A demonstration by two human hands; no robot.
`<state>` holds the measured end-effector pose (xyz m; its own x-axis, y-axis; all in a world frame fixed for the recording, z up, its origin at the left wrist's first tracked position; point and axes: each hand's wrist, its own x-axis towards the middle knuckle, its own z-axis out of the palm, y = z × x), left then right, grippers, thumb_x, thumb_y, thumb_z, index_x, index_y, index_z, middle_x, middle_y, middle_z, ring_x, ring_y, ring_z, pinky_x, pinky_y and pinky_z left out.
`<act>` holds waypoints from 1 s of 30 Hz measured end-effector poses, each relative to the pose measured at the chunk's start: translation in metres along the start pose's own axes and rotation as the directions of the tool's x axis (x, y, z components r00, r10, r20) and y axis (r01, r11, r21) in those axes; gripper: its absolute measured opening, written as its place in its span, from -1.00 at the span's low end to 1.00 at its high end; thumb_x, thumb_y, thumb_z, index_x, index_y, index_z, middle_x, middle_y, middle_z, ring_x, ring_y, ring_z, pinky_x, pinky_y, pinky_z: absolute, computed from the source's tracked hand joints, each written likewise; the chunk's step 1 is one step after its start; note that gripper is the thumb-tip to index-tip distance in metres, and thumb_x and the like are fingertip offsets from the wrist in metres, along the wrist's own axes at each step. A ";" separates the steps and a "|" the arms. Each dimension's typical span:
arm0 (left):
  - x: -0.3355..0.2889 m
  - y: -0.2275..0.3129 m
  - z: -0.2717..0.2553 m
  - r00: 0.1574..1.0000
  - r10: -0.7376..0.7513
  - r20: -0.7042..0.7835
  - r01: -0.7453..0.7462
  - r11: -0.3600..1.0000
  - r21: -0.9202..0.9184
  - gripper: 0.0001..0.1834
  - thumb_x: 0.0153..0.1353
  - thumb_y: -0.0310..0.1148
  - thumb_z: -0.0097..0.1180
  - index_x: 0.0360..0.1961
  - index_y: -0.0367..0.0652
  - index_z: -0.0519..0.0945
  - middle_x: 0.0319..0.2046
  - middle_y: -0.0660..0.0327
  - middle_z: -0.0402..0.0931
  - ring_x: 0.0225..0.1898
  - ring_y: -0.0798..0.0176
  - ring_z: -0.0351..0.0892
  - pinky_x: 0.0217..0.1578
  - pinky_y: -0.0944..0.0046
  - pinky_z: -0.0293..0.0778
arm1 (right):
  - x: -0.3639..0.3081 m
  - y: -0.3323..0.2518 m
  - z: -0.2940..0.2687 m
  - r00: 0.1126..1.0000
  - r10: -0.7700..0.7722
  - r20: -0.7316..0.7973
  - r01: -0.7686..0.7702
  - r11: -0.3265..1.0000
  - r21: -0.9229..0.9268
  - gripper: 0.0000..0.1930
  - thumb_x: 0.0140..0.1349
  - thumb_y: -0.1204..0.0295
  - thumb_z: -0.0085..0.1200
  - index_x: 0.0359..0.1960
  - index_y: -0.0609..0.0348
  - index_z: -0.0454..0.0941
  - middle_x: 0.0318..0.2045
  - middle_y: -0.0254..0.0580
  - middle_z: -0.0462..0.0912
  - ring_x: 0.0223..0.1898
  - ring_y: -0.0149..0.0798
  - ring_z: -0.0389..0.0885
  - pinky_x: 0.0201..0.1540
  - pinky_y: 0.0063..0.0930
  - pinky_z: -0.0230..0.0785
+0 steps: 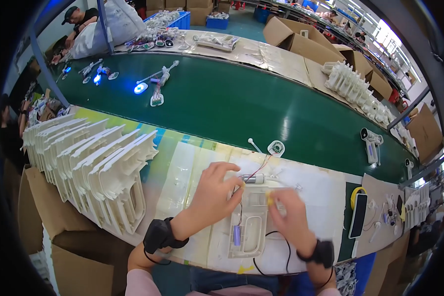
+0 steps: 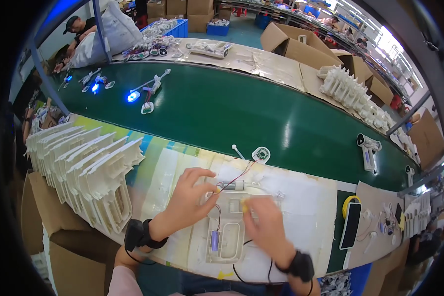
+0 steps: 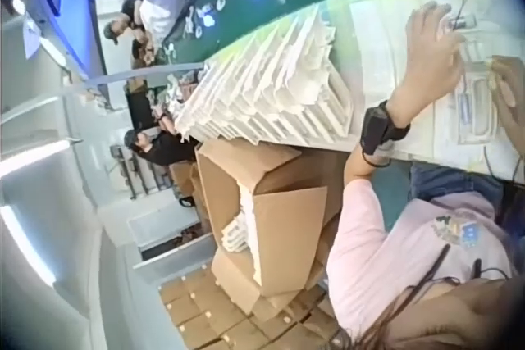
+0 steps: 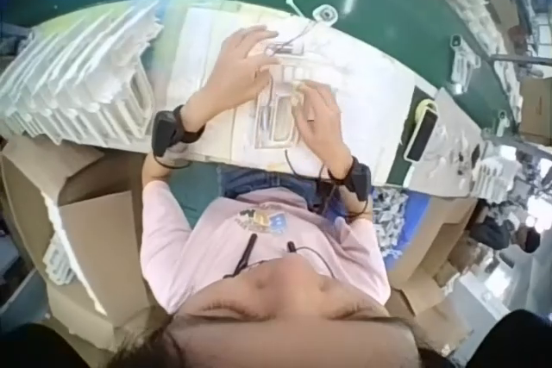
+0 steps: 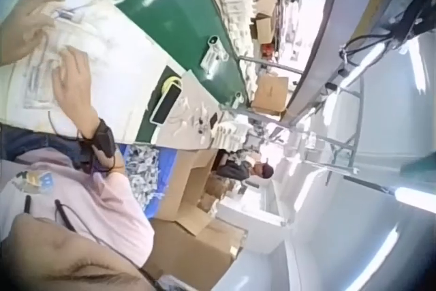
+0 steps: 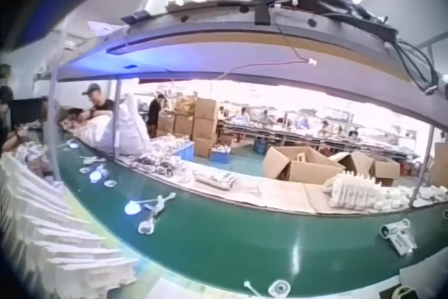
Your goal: The person assembles a toy gun by hand, inserting a motor, battery, and speaker into the plastic housing before connecting a circuit board. After pressing the components into place and testing them, the person places the assembly onto a conveyor belt and walks away.
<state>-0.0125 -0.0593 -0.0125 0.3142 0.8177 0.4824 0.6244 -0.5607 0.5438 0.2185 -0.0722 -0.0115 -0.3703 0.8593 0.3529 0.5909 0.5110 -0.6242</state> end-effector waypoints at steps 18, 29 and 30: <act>-0.033 -0.019 -0.003 0.782 -0.320 0.534 0.610 0.568 -0.552 -0.62 0.29 -0.35 0.26 0.00 -0.22 0.35 -0.45 0.36 0.29 -0.42 0.48 0.51 -0.42 0.44 0.42 | 0.083 0.024 -0.046 0.866 0.119 0.486 -0.144 0.990 0.014 -0.52 0.07 0.51 0.22 0.06 0.25 0.40 -0.18 -0.17 0.53 -0.19 -0.22 0.45 -0.12 -0.41 0.38; -0.031 -0.014 -0.008 0.838 -0.318 0.444 0.523 0.700 -0.486 -0.56 0.24 -0.31 0.32 0.05 -0.17 0.41 -0.56 0.36 0.33 -0.53 0.49 0.35 -0.51 0.42 0.27 | 0.039 0.046 -0.025 0.930 -0.229 0.287 0.243 0.970 -0.012 -0.79 0.04 0.66 0.07 -0.27 0.17 0.60 -0.26 -0.15 0.65 -0.21 -0.10 0.54 -0.14 -0.30 0.43; -0.030 -0.014 -0.009 0.845 -0.299 0.443 0.508 0.708 -0.491 -0.56 0.24 -0.32 0.31 0.07 -0.16 0.44 -0.57 0.37 0.32 -0.53 0.50 0.33 -0.51 0.42 0.26 | 0.048 0.049 -0.028 0.954 -0.164 0.251 0.165 0.986 0.016 -0.80 0.06 0.67 0.07 -0.28 0.20 0.62 -0.26 -0.15 0.68 -0.21 -0.15 0.59 -0.16 -0.35 0.46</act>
<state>-0.0374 -0.0775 -0.0287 0.3955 0.9165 -0.0596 0.2503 -0.0452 0.9671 0.2498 -0.0055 -0.0062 -0.6299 0.7305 0.2638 0.5102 0.6453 -0.5686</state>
